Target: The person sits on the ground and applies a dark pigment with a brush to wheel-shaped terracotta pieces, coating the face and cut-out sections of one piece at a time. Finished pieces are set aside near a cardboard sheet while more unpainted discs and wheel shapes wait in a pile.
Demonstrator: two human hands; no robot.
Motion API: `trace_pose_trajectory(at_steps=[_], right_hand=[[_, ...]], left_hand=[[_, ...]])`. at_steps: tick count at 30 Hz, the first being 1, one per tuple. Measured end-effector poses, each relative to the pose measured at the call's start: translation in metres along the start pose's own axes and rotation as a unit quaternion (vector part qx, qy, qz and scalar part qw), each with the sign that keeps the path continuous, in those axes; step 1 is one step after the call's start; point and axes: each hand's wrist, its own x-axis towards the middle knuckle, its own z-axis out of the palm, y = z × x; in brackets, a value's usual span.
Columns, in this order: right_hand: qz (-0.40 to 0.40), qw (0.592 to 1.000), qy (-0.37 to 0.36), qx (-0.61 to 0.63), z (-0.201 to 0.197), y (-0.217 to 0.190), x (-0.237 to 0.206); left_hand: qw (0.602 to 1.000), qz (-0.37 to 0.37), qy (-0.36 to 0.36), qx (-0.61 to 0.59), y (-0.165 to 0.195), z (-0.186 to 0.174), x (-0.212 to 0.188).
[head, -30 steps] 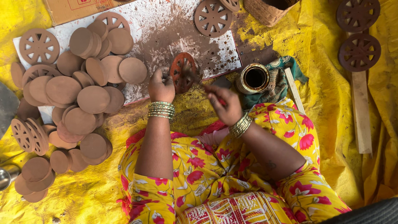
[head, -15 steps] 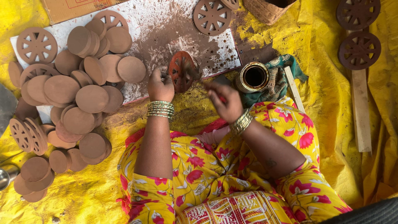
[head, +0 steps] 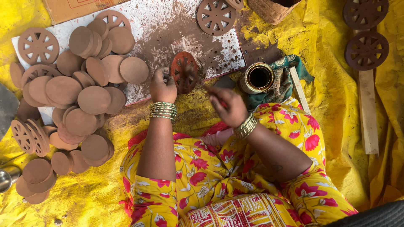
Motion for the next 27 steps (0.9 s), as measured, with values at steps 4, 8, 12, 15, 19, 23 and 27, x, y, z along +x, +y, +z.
trace_pose_trajectory(at_steps=[4, 8, 12, 15, 19, 23, 27], right_hand=[[0.095, 0.995, 0.022, -0.02, 0.0, 0.008, 0.017], [0.05, 0.999, -0.015, -0.012, 0.007, -0.001, 0.016], [-0.032, 0.998, -0.038, 0.04, 0.002, -0.012, 0.002], [-0.001, 1.0, -0.009, 0.018, -0.003, -0.01, 0.006], [0.092, 0.995, 0.011, -0.031, -0.004, -0.001, 0.02], [0.039, 0.999, -0.012, -0.02, 0.006, -0.006, 0.017], [-0.04, 0.998, -0.029, 0.045, 0.003, -0.011, 0.005]], left_hand=[[1.0, 0.005, 0.011, -0.009, -0.002, 0.002, 0.0], [1.0, 0.017, 0.01, -0.015, -0.002, 0.0, 0.001], [1.0, 0.012, 0.009, -0.002, 0.0, -0.001, 0.0], [1.0, -0.012, -0.009, -0.004, 0.002, -0.002, 0.0], [1.0, -0.001, 0.002, 0.004, 0.002, -0.002, 0.0], [1.0, 0.018, 0.006, -0.016, -0.001, 0.0, 0.002], [1.0, 0.023, 0.011, -0.007, -0.005, 0.0, 0.001]])
